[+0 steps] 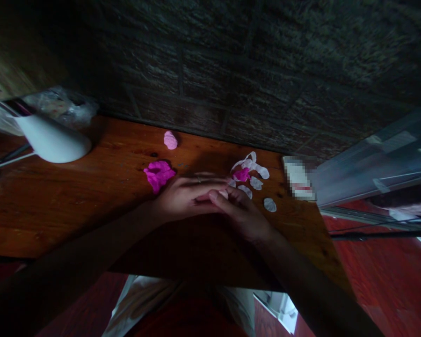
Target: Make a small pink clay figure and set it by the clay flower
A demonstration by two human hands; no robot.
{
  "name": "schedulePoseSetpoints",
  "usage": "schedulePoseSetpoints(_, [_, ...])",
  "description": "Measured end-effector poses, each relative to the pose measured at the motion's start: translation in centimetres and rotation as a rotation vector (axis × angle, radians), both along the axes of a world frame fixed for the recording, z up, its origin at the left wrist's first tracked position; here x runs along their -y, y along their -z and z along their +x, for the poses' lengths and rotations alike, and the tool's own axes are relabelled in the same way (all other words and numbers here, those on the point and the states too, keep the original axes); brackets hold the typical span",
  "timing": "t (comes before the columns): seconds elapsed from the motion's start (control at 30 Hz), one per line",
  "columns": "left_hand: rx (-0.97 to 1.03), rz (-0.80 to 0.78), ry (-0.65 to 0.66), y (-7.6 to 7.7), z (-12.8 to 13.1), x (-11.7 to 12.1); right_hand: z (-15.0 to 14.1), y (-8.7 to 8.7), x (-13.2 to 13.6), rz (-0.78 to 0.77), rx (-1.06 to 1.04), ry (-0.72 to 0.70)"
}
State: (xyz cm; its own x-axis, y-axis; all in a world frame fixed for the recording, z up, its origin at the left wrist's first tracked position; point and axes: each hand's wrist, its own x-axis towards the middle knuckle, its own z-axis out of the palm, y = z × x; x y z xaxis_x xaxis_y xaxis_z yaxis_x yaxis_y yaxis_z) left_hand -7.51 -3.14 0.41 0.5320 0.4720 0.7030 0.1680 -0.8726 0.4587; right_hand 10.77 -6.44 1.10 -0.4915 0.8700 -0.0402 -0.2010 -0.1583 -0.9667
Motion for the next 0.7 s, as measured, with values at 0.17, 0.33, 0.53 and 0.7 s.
schedulePoseSetpoints(0.17, [0.056, 0.111, -0.001, 0.0, 0.0, -0.3, -0.2, -0.4, 0.3, -0.068, -0.033, 0.0])
schedulePoseSetpoints(0.33, [0.03, 0.038, -0.11, -0.8, -0.6, 0.1, 0.3, -1.0, -0.1, -0.224, -0.215, -0.107])
schedulePoseSetpoints(0.53, [-0.001, -0.06, -0.019, -0.7, -0.7, 0.2, 0.6, -0.5, -0.6, -0.212, -0.201, -0.031])
schedulePoseSetpoints(0.7, [-0.012, -0.039, -0.029, -0.3, -0.6, 0.2, 0.1, -0.3, -0.4, -0.258, -0.202, -0.043])
